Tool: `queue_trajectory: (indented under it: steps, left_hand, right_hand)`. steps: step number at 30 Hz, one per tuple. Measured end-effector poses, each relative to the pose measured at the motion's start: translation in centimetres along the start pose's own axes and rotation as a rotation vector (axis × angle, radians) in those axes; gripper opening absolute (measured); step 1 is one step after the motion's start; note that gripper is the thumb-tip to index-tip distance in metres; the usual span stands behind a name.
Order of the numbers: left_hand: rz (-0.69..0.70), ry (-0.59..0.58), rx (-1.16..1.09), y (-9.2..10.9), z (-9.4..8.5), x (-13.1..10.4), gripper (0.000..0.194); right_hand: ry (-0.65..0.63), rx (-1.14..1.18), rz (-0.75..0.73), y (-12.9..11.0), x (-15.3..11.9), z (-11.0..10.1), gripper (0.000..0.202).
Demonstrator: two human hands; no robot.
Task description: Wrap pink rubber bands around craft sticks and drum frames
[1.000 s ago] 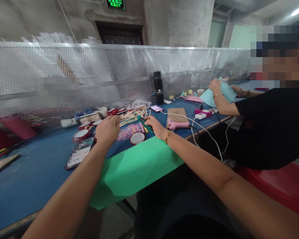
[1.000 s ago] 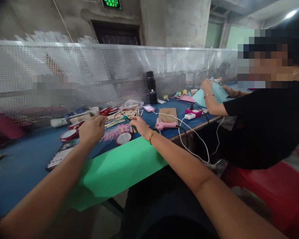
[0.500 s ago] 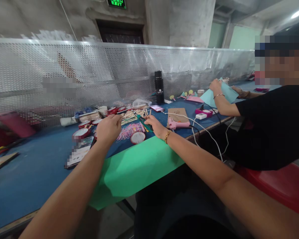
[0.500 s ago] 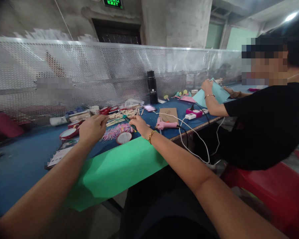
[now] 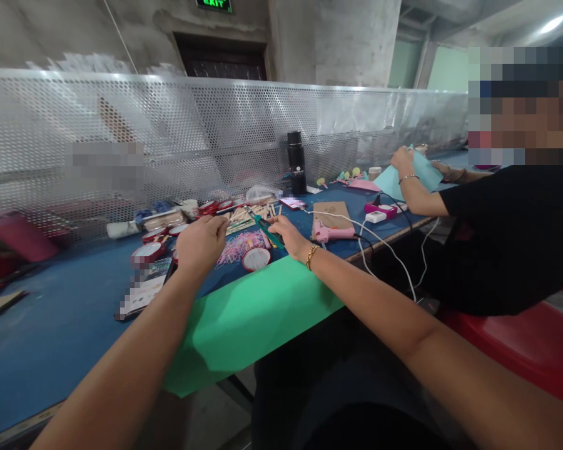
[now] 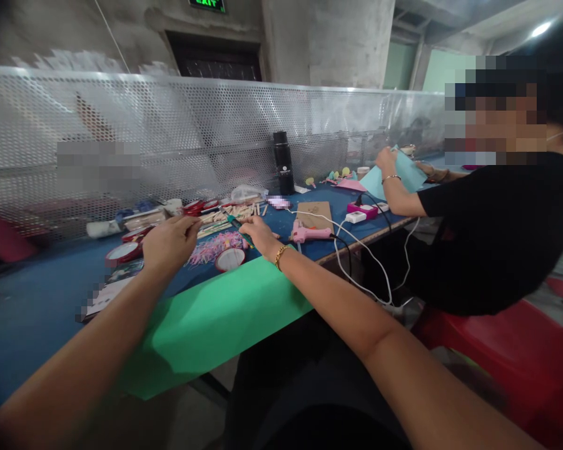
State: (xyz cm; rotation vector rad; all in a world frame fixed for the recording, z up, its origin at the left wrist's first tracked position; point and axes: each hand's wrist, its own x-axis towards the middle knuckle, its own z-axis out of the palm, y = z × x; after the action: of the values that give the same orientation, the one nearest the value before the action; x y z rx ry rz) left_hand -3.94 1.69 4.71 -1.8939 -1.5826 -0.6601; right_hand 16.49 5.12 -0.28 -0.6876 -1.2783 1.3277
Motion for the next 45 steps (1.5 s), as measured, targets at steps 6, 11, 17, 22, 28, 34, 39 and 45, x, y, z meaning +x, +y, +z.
queue_trajectory:
  steps: [6, 11, 17, 22, 28, 34, 39, 45]
  left_hand:
    - [-0.011, 0.000, -0.009, 0.1, 0.0, -0.1, 0.044]
    - [-0.016, -0.023, -0.021, 0.0, -0.1, 0.0, 0.044]
    - [-0.048, -0.049, -0.021, 0.5, -0.3, -0.1, 0.045]
    - [-0.052, -0.060, -0.025, 0.7, -0.3, -0.1, 0.045]
    - [-0.054, -0.049, -0.025, 0.6, -0.2, -0.1, 0.046]
    - [-0.049, -0.043, -0.016, 0.5, -0.1, -0.1, 0.044]
    - [-0.068, -0.057, -0.043, 0.4, -0.1, -0.1, 0.044]
    - [-0.094, -0.065, -0.083, 0.7, -0.3, -0.1, 0.039]
  right_hand:
    - [0.018, -0.023, -0.005, -0.1, 0.0, -0.1, 0.017]
    - [0.046, -0.049, -0.026, 0.3, 0.3, -0.5, 0.016]
    - [-0.006, -0.055, -0.029, 0.3, 0.1, -0.6, 0.018]
    - [-0.007, -0.054, 0.000, 0.3, 0.1, -0.6, 0.016]
    - [-0.028, -0.063, -0.001, 0.0, 0.0, -0.5, 0.014]
    - [-0.033, -0.073, 0.012, 0.0, -0.1, -0.3, 0.012]
    - [-0.003, -0.181, -0.029, 0.3, 0.7, -0.4, 0.036]
    - [-0.150, -0.382, -0.003, -0.2, 1.0, -0.6, 0.018]
